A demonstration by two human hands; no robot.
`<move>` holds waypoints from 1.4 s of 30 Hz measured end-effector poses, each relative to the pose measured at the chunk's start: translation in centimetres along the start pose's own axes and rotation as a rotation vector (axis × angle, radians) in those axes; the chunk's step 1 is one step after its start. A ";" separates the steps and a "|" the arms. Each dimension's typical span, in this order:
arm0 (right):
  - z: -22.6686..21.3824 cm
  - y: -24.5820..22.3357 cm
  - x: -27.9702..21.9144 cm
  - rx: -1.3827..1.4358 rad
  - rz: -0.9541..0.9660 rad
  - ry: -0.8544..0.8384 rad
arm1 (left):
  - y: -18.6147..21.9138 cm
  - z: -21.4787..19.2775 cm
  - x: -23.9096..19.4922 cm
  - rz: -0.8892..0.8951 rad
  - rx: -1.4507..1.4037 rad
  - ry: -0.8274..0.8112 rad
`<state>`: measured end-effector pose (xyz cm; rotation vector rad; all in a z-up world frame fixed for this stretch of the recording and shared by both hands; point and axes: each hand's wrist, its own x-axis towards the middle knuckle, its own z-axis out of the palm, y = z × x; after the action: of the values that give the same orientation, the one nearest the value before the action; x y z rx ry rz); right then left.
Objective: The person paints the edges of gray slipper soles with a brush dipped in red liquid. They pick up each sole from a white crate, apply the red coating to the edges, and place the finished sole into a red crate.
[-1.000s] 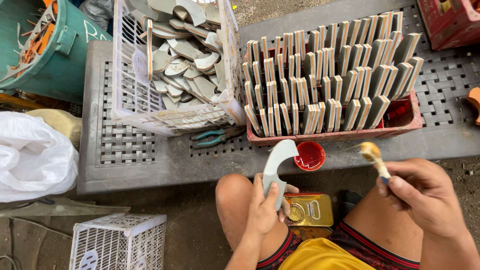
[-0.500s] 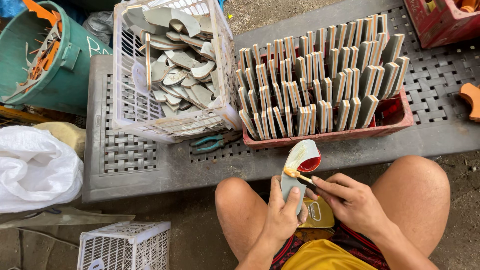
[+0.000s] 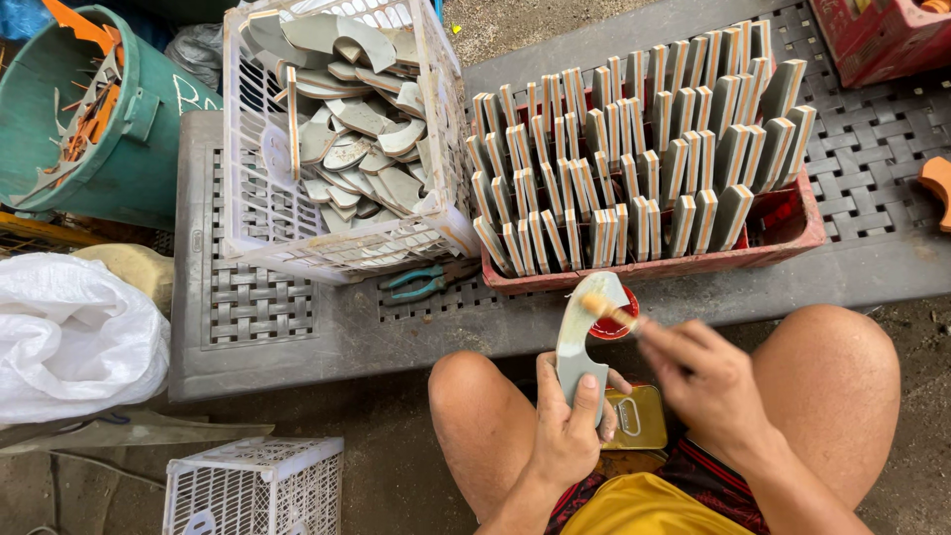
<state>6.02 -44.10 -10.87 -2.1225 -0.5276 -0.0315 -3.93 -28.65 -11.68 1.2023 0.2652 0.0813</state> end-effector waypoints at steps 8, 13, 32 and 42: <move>0.6 -1.5 -0.3 0.001 -0.108 0.122 | -0.2 1.2 0.2 0.085 -0.051 0.081; -0.1 -1.6 0.0 -0.057 0.022 0.186 | -0.2 1.5 0.2 0.099 -0.094 0.070; -2.4 0.4 1.2 -0.016 -0.223 -0.117 | 2.6 -1.2 0.5 -0.095 -0.016 -0.096; -3.9 1.2 2.1 -0.018 -0.307 -0.265 | 2.7 -2.1 0.6 -0.146 0.042 -0.181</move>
<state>9.08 -47.01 -9.14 -2.0563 -1.0104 0.0725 -3.64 -25.69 -10.00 1.2200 0.1962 -0.1606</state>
